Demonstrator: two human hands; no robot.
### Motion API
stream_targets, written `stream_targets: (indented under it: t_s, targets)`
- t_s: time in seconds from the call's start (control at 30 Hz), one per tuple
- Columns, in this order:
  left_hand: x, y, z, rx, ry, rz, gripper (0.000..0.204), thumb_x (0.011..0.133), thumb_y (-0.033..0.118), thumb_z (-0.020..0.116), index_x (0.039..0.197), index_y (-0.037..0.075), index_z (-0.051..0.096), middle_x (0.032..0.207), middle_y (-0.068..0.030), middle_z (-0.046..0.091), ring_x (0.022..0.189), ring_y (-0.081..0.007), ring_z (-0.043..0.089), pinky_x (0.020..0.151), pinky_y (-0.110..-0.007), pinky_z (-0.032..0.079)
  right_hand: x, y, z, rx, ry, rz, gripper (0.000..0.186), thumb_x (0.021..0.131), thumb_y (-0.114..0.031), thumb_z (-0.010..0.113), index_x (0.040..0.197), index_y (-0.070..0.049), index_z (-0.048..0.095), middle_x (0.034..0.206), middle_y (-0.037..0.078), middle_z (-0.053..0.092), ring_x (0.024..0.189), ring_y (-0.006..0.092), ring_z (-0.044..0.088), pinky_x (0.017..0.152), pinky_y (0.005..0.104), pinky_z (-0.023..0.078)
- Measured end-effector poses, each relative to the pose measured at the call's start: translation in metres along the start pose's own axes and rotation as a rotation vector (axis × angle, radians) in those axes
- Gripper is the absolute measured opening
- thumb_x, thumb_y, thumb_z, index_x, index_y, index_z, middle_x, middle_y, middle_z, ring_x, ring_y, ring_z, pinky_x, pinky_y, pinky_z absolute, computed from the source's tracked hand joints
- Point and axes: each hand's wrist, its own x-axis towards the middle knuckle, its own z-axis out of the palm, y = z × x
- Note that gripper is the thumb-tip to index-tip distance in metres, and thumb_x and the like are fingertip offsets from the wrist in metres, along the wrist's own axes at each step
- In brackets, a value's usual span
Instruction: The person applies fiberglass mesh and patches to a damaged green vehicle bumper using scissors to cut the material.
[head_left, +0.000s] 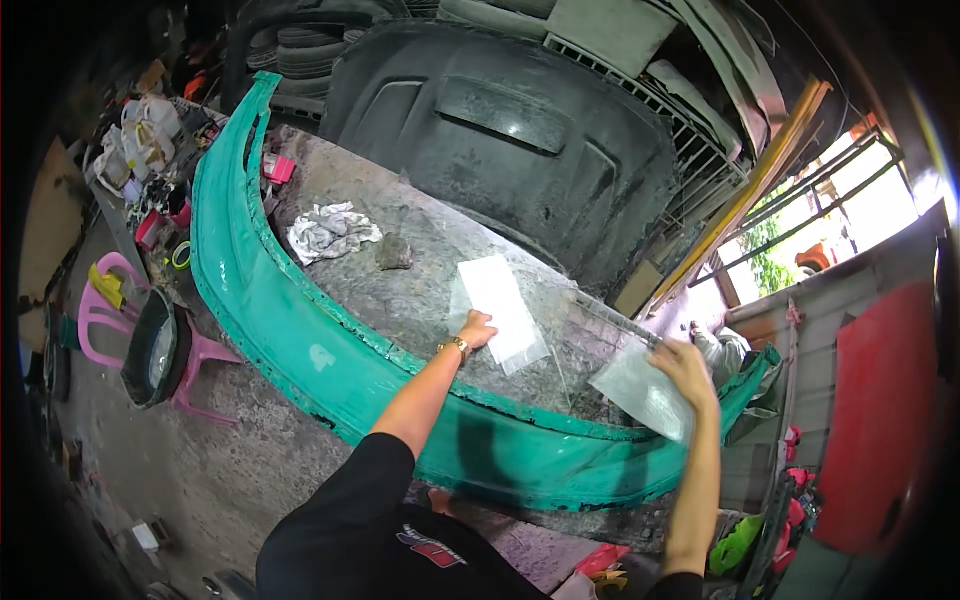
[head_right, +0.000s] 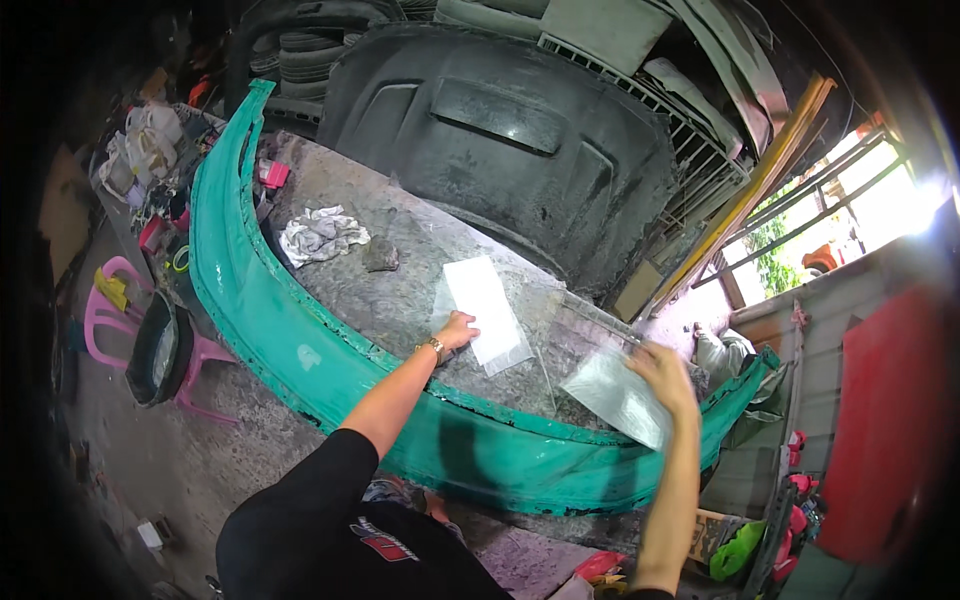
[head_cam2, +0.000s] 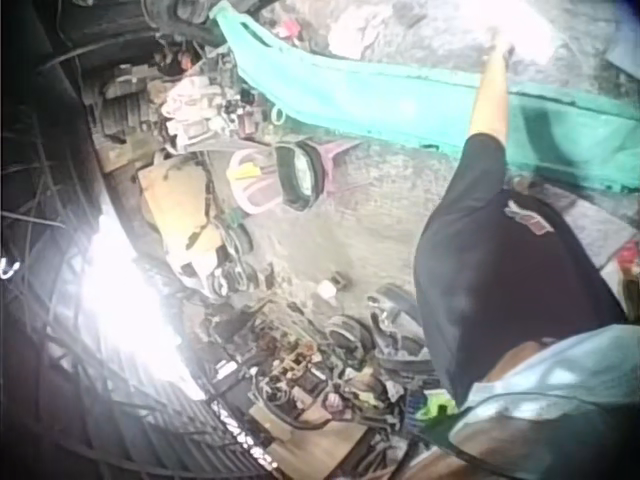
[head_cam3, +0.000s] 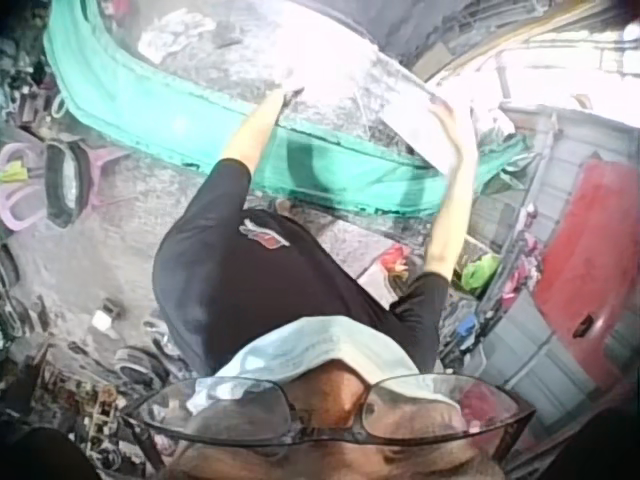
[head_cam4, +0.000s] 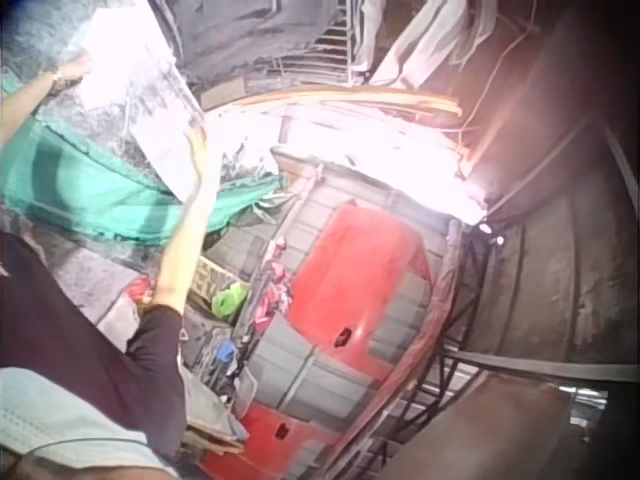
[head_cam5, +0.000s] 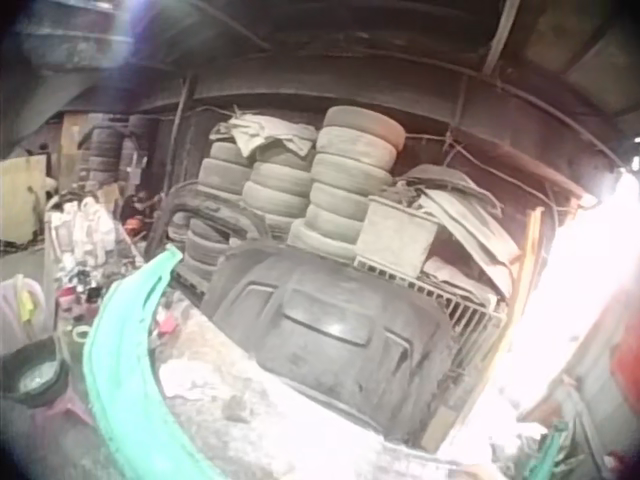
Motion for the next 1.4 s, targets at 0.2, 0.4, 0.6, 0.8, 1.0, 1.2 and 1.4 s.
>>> stream_targets:
  t_s: [0.2,0.4,0.6,0.8,1.0,1.2,1.4]
  targets:
    - [-0.095,0.07,-0.061,-0.026,0.268,0.357,0.036,0.085,0.014,0.061,0.117,-0.001,0.055,0.135,-0.0165,0.041,0.115,-0.0283,0.051,0.092,-0.035,0.046,0.154,0.019,0.158,-0.218,-0.251,-0.093,0.019,0.076,-0.022,0.066,0.079,-0.004,0.062,0.085,0.017,0.065,0.084,0.0353,0.062,0.07,0.0422,0.047]
    - [-0.28,0.055,-0.17,-0.387,0.098,0.241,0.029,0.09,0.011,0.059,0.117,0.001,0.057,0.116,-0.008,0.057,0.101,-0.0159,0.059,0.083,-0.027,0.048,0.201,0.062,0.247,-0.271,-0.304,0.022,0.029,0.071,-0.027,0.07,0.092,-0.007,0.066,0.094,0.016,0.067,0.09,0.0322,0.063,0.079,0.042,0.048]
    - [-0.357,0.008,-0.158,-0.808,-0.071,-0.18,0.03,0.09,0.015,0.062,0.116,0.002,0.057,0.107,-0.0055,0.062,0.082,-0.0076,0.06,0.068,-0.021,0.049,0.123,-0.002,0.152,0.072,0.074,-0.149,0.043,0.075,-0.02,0.069,0.111,0.001,0.058,0.111,0.02,0.062,0.106,0.0323,0.058,0.092,0.0377,0.042]
    - [-0.306,0.035,-0.12,-0.704,-0.199,0.194,0.056,0.091,0.032,0.061,0.134,0.002,0.043,0.132,-0.0131,0.049,0.123,-0.0188,0.046,0.101,-0.035,0.039,0.001,-0.145,0.133,0.223,0.218,-0.234,0.038,0.074,-0.011,0.067,0.109,0.001,0.059,0.089,0.01,0.062,0.073,0.0151,0.051,0.069,0.0303,0.043]
    - [-0.293,0.045,-0.133,-0.718,-0.391,0.353,0.087,0.088,0.04,0.062,0.149,0.012,0.007,0.153,-0.0102,0.016,0.142,-0.0254,0.013,0.114,-0.042,0.017,-0.068,-0.199,0.186,0.595,-0.073,-0.118,0.04,0.071,-0.004,0.071,0.11,-0.003,0.06,0.058,-0.008,0.034,0.054,0.0045,0.031,0.05,0.0237,0.025]
    - [-0.349,0.01,-0.153,-0.694,-0.249,0.329,0.079,0.084,0.03,0.069,0.145,0.006,0.025,0.144,-0.0075,0.034,0.132,-0.0165,0.031,0.109,-0.032,0.026,-0.116,-0.227,0.219,0.741,-0.217,-0.242,0.04,0.074,0.005,0.069,0.112,-0.002,0.059,0.065,-0.007,0.049,0.058,0.0003,0.04,0.053,0.0177,0.033]
    - [-0.4,-0.014,-0.181,-0.614,-0.291,0.181,0.032,0.086,0.022,0.068,0.111,0.002,0.062,0.105,0.0008,0.063,0.099,-0.0079,0.053,0.091,-0.026,0.04,-0.143,-0.236,0.25,0.794,-0.205,-0.286,0.041,0.072,-0.007,0.076,0.11,-0.003,0.059,0.069,-0.003,0.052,0.064,0.0061,0.044,0.057,0.0243,0.037]
